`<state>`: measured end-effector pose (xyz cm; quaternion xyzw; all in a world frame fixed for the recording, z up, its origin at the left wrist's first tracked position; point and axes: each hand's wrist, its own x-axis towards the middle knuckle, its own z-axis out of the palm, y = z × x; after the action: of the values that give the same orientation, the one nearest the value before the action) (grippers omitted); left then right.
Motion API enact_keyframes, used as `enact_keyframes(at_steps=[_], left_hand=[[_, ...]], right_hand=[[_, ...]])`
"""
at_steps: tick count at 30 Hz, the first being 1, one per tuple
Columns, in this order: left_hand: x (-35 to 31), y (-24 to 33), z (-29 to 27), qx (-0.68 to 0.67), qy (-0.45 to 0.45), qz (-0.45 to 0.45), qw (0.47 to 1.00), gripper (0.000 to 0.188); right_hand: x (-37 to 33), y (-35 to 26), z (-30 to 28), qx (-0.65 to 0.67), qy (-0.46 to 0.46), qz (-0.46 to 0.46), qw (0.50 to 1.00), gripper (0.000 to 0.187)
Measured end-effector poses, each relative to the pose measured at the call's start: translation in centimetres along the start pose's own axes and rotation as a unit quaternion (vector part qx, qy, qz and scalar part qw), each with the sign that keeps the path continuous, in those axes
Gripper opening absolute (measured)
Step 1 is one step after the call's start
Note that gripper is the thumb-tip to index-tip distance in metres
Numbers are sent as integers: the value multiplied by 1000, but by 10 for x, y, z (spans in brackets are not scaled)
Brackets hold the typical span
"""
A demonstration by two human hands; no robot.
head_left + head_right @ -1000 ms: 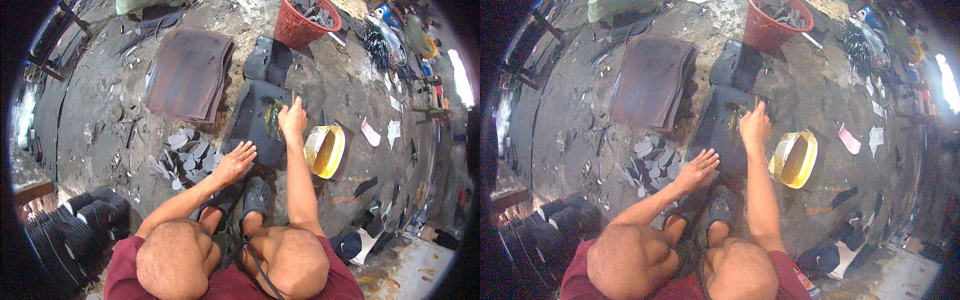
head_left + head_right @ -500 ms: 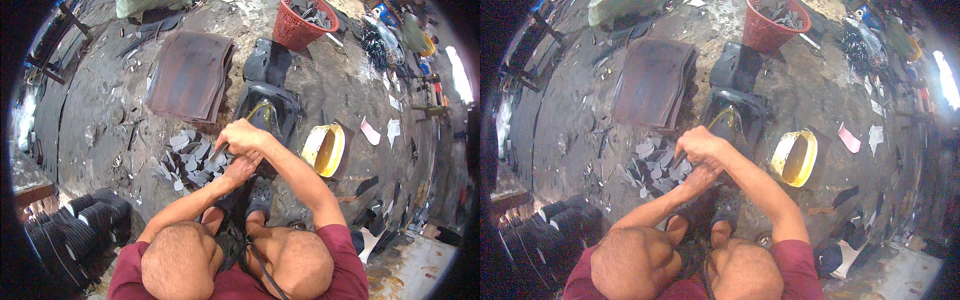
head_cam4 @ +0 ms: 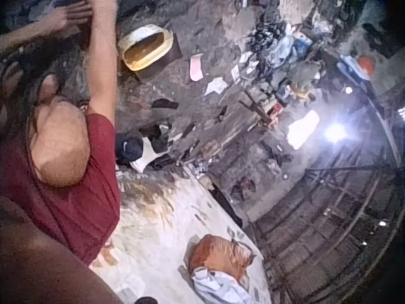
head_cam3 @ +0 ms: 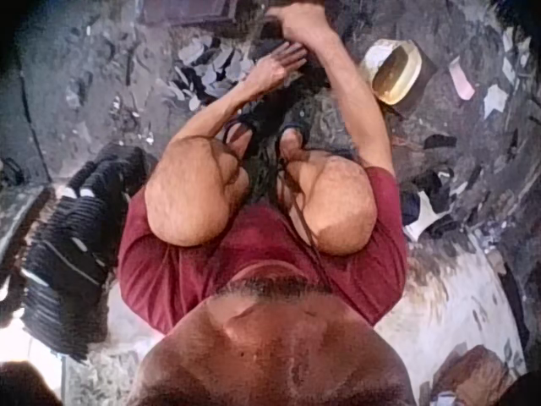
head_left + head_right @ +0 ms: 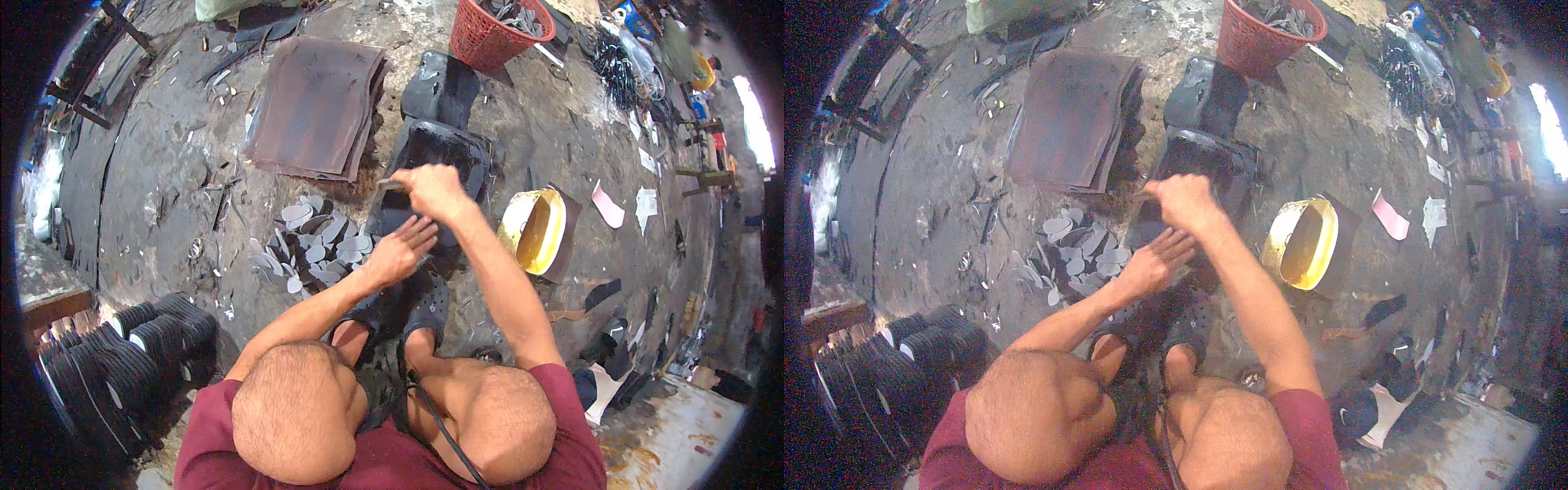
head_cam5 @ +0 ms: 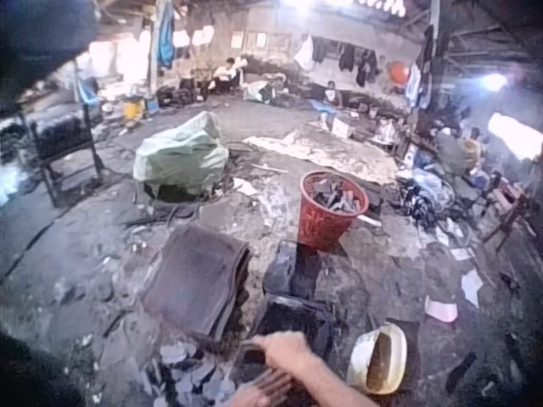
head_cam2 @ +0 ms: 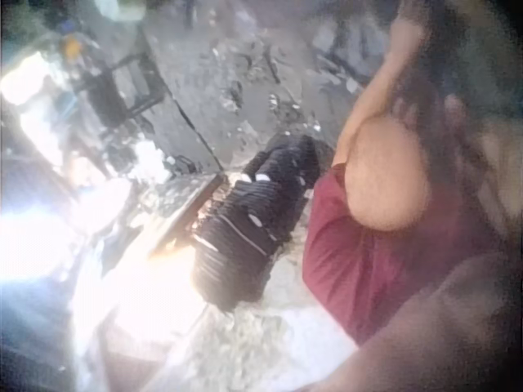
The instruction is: The person applies a yellowish liquid to a black rubber sheet using a brush, then places another sheet on top and continues applying the liquid to the combined stack. The person works at a low table in a cluttered workshop.
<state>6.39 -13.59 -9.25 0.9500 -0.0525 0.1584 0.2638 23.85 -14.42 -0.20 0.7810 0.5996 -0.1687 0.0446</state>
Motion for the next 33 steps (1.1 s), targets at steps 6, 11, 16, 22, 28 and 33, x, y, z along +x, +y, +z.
enact_keyframes(at_steps=[6, 11, 16, 22, 28, 33], left_hand=[[-22, 47, 21, -206, -100, 8, 973, 56], [-30, 61, 32, -153, -50, 137, 977, 53], [22, 35, 5, -23, -23, 18, 999, 47], [15, 17, 23, 50, -32, -32, 998, 48], [9, 13, 24, 67, -38, -22, 997, 46], [18, 15, 16, 29, -35, -28, 999, 42]], right_hand=[[-57, -51, 46, -2, 106, -108, 988, 24], [-89, -56, 24, 282, 159, -93, 942, 42], [-74, 36, -25, 324, 319, -61, 889, 52], [7, 130, 19, 242, 256, -115, 929, 45], [45, 138, -7, 81, 96, -220, 967, 40], [9, 189, -3, 101, 59, 9, 993, 46]])
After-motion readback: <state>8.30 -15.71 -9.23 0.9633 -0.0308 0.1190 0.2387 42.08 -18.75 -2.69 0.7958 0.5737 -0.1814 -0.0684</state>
